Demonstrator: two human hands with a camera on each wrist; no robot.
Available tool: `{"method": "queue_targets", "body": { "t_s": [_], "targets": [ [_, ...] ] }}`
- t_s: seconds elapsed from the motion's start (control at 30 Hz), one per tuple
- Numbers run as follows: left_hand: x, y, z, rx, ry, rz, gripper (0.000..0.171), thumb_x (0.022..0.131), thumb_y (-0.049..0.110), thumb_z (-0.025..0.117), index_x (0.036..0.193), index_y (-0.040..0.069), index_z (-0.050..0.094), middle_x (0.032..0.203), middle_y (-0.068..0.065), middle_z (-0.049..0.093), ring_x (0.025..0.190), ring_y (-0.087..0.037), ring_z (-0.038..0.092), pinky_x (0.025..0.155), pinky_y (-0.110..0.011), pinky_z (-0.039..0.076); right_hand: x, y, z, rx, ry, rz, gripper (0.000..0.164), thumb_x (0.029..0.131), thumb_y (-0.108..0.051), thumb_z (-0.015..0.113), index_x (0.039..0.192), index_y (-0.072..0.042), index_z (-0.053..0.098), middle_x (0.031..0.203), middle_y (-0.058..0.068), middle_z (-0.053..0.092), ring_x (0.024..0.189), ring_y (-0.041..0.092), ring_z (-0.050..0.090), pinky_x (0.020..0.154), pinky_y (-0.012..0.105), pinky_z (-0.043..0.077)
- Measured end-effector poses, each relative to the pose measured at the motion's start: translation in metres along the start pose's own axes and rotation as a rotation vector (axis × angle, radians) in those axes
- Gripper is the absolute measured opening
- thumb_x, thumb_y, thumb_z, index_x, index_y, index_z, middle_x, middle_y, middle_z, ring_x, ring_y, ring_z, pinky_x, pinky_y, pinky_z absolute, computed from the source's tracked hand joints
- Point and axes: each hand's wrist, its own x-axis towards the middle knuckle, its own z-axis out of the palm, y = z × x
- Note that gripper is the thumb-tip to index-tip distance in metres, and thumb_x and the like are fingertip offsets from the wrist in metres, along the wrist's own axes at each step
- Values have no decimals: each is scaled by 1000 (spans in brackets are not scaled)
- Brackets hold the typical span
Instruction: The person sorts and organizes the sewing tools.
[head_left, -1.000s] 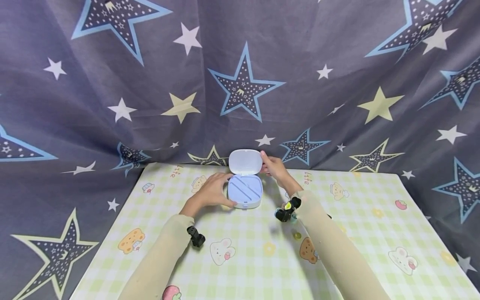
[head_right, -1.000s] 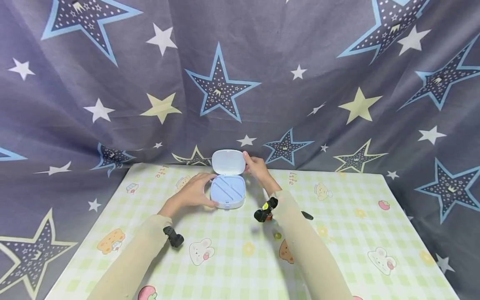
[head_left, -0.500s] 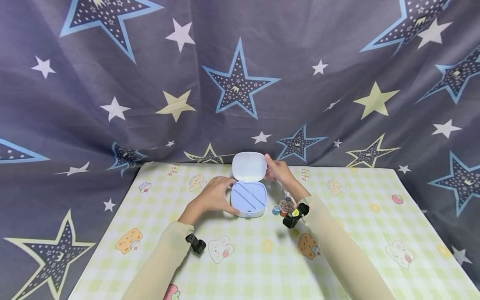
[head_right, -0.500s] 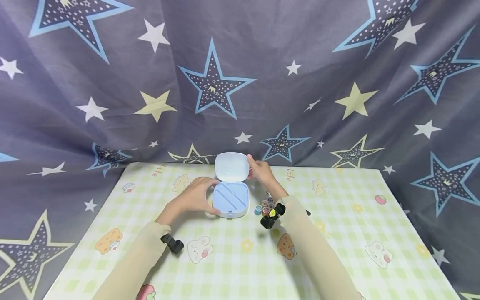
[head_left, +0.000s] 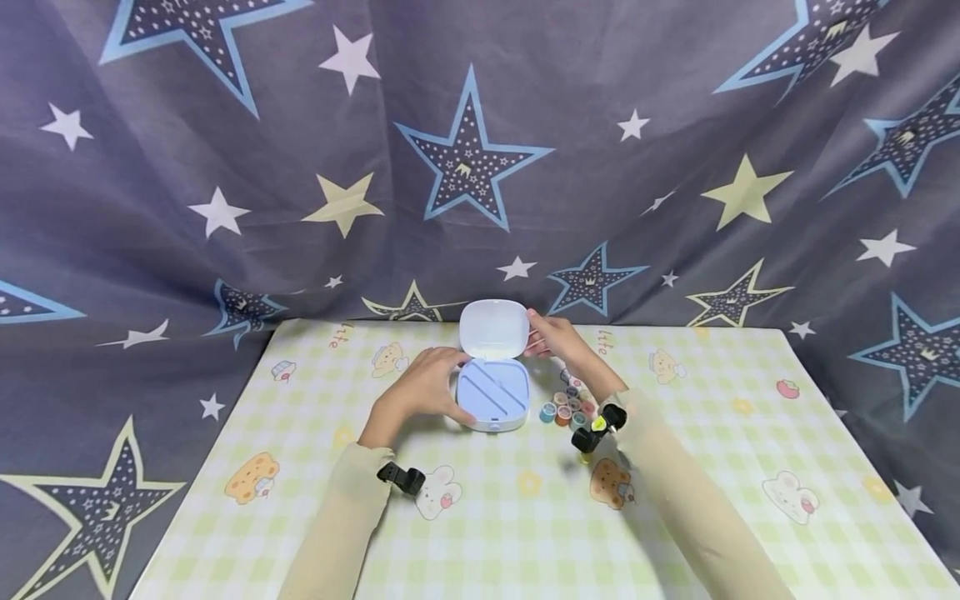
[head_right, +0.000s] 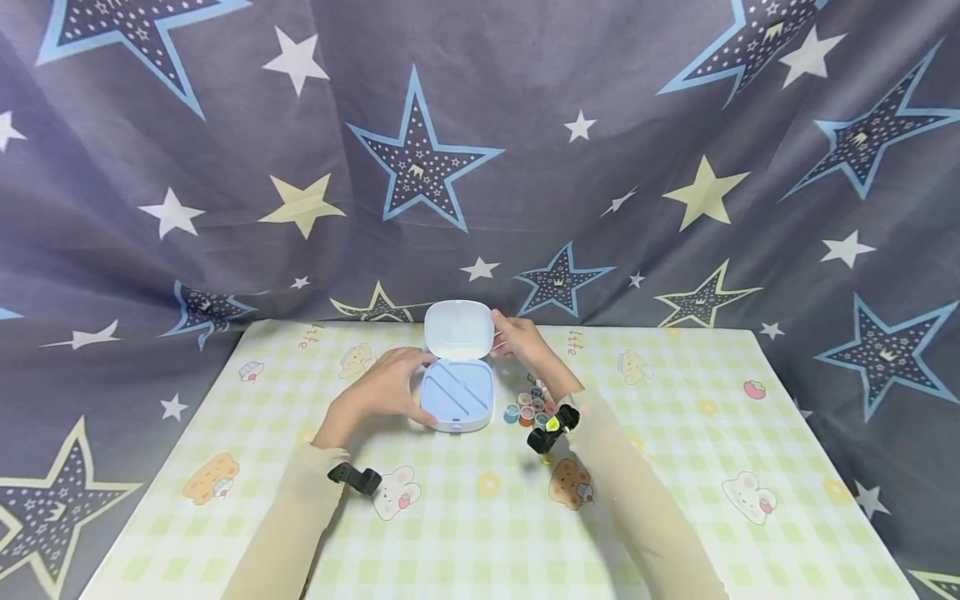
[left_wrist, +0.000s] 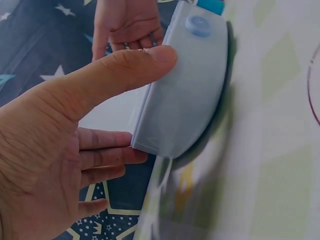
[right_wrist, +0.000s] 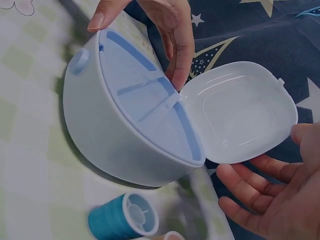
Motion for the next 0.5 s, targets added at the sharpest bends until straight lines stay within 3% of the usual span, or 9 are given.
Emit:
{"method": "queue_targets", "body": {
  "t_s": [0.17, 0.5],
  "targets": [
    [0, -1, 1, -30, 18, 1, 103, 42, 64, 83, 126, 12, 55, 123, -2, 58, 120, -21, 48, 109, -39, 30, -3, -1, -2, -7, -2, -17, 56, 98, -44, 40, 116, 7, 54, 108, 31, 60, 101, 47, 59, 94, 55, 43],
    [-7, 3, 9, -88, 41, -12, 113, 43, 64, 83, 136, 10, 46, 133, -7, 51, 127, -25, 42, 111, -43, 28, -8, -2, -1, -147, -16, -76, 54, 96, -42, 46, 118, 6, 55, 108, 30, 60, 99, 44, 60, 93, 53, 44]
  ]
}}
